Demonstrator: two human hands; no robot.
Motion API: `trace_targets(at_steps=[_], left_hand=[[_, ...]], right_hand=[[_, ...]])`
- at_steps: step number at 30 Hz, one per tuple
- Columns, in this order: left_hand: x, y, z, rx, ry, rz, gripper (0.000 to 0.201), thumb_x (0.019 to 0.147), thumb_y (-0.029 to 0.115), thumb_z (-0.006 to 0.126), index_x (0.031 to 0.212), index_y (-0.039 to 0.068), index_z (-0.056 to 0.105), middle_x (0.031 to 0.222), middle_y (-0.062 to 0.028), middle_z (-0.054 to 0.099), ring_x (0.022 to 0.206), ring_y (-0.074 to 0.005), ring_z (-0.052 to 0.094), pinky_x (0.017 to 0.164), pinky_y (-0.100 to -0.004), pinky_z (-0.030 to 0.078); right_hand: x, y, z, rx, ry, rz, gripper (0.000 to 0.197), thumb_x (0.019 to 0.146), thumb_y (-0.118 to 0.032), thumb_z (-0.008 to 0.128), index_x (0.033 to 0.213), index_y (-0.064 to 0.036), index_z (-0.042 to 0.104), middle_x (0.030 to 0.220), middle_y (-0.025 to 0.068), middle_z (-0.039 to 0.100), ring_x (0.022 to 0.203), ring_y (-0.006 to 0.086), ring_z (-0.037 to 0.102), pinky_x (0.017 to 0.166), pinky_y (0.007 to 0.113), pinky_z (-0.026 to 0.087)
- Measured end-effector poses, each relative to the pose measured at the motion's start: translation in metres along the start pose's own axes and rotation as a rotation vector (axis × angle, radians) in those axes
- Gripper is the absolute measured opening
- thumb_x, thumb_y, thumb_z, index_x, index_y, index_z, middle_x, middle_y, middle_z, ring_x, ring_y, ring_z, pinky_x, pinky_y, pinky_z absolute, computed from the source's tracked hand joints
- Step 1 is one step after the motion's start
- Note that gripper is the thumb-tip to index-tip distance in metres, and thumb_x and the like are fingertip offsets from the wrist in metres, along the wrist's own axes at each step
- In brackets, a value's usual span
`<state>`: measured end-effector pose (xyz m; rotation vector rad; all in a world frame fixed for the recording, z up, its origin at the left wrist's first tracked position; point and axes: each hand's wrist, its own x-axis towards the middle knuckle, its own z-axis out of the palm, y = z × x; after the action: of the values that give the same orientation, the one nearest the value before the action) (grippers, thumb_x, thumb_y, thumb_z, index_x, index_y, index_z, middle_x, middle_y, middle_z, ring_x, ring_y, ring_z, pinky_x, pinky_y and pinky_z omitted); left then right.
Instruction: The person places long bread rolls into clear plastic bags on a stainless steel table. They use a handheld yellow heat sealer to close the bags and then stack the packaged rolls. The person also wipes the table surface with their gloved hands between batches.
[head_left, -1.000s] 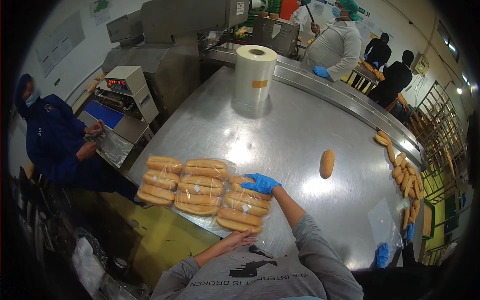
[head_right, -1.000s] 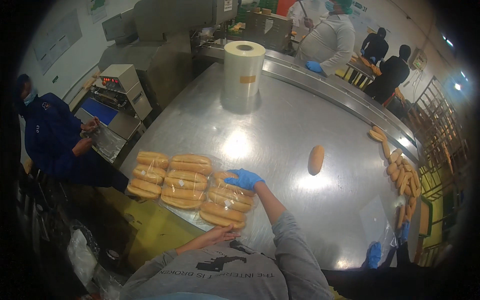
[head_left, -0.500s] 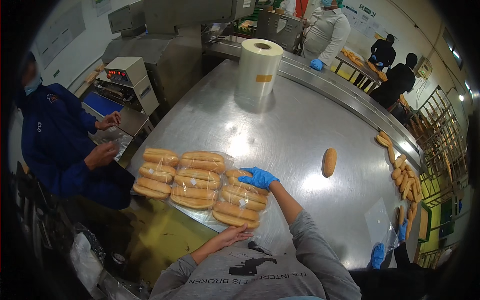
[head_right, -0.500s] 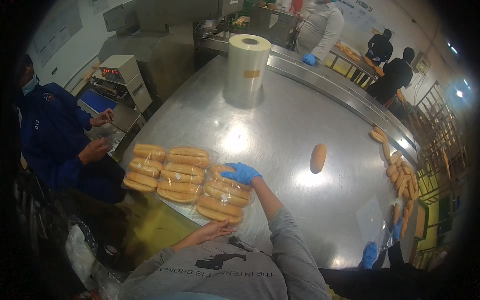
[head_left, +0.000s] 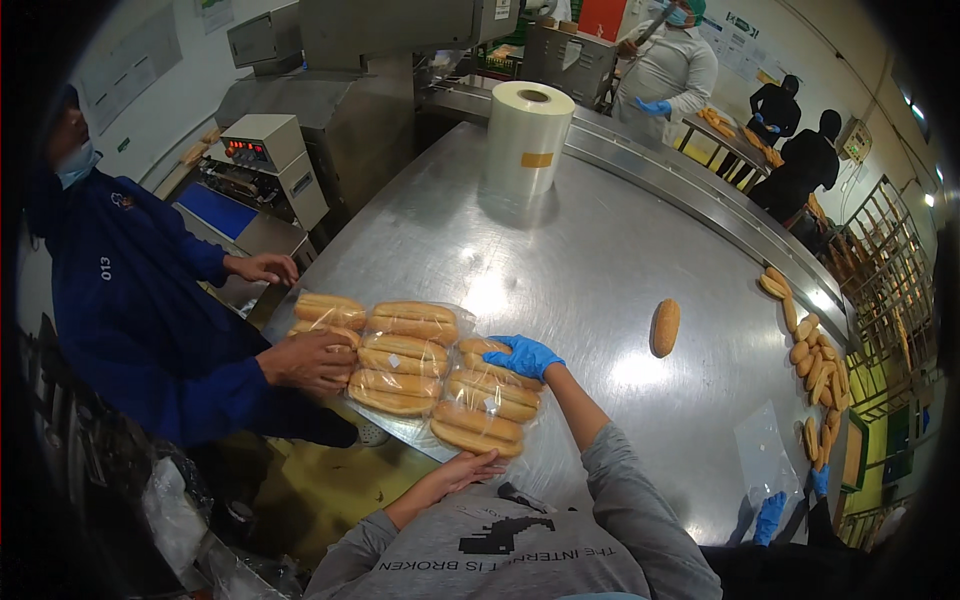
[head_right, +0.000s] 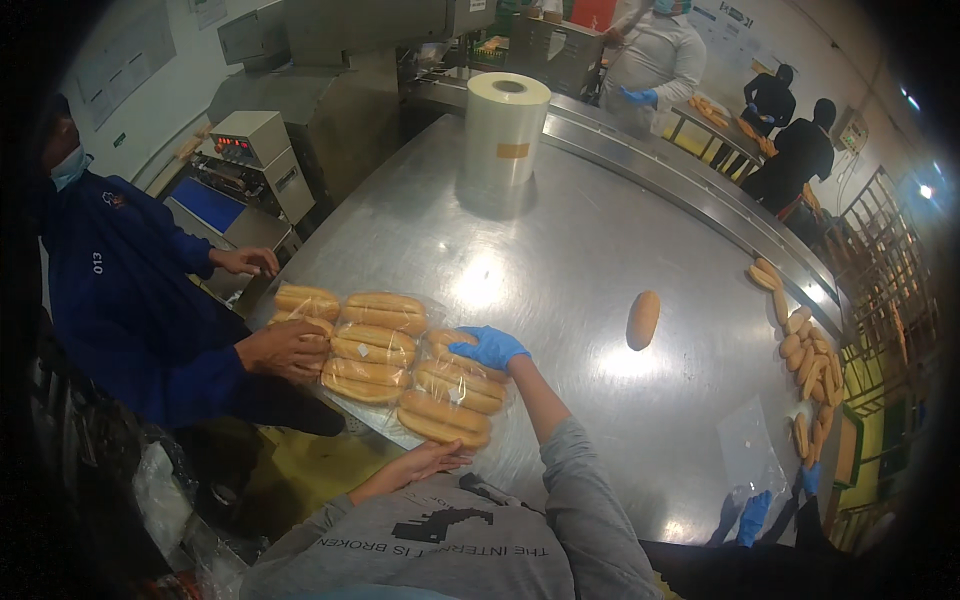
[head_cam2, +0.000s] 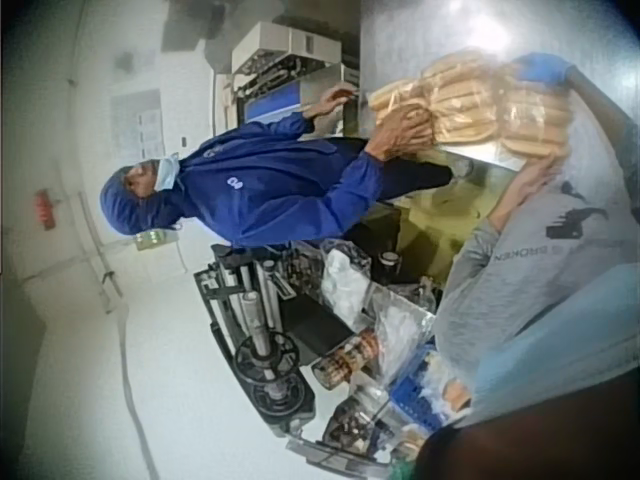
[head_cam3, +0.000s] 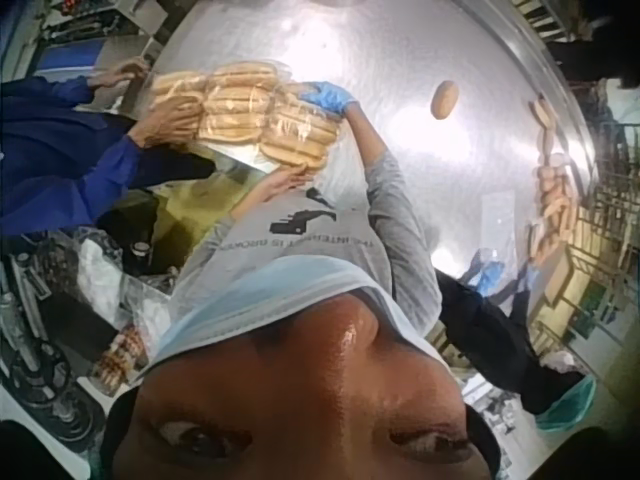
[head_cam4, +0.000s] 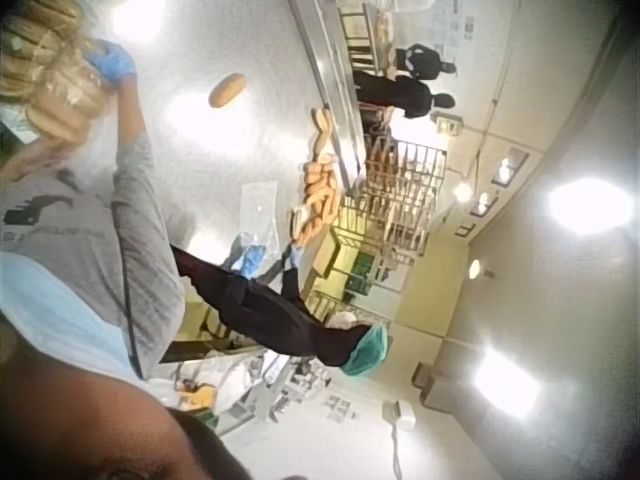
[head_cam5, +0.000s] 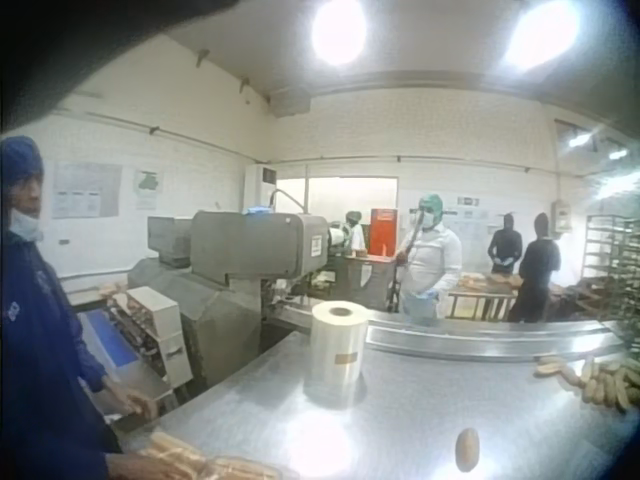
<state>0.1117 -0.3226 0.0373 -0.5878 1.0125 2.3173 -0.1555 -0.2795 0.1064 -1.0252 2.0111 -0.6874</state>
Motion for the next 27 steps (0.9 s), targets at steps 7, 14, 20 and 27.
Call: trace_targets(at_steps=[7,14,20,27], left_hand=[[-0.004,0.003,0.005,0.069,0.054,0.034,0.055,0.089,0.03,0.057,0.132,0.002,0.036,0.129,-0.0118,0.045,0.117,-0.0235,0.048,0.101,-0.0381,0.034],[-0.003,0.001,0.0,0.054,0.125,0.015,0.041,0.09,0.022,0.057,0.124,0.003,0.045,0.116,-0.0106,0.055,0.107,-0.0218,0.056,0.091,-0.0335,0.043],[-0.005,0.005,0.001,0.103,0.135,-0.014,0.037,0.091,0.021,0.055,0.121,0.001,0.048,0.113,-0.0128,0.057,0.104,-0.0206,0.058,0.089,-0.031,0.045],[-0.004,0.007,0.002,0.14,0.125,-0.053,0.037,0.091,0.021,0.053,0.121,0.0,0.047,0.11,-0.014,0.06,0.104,-0.0199,0.058,0.089,-0.0304,0.045]], right_hand=[[-0.011,-0.014,0.0,-0.257,0.205,0.108,0.067,0.076,-0.061,0.055,0.124,-0.0134,0.053,0.111,0.0169,0.06,0.101,0.0326,0.058,0.087,0.04,0.045],[-0.046,0.007,0.023,-0.169,0.907,0.099,0.053,0.082,-0.048,0.055,0.117,-0.008,0.055,0.101,0.0179,0.059,0.093,0.0336,0.057,0.083,0.042,0.045],[-0.099,0.045,0.067,0.041,1.138,0.206,0.036,0.082,-0.028,0.063,0.112,-0.0088,0.057,0.102,0.0145,0.058,0.093,0.0304,0.056,0.08,0.039,0.045],[-0.136,0.086,0.102,0.0,1.273,0.294,0.035,0.083,-0.025,0.06,0.109,-0.0029,0.056,0.099,0.0197,0.057,0.093,0.0348,0.053,0.083,0.043,0.041]])
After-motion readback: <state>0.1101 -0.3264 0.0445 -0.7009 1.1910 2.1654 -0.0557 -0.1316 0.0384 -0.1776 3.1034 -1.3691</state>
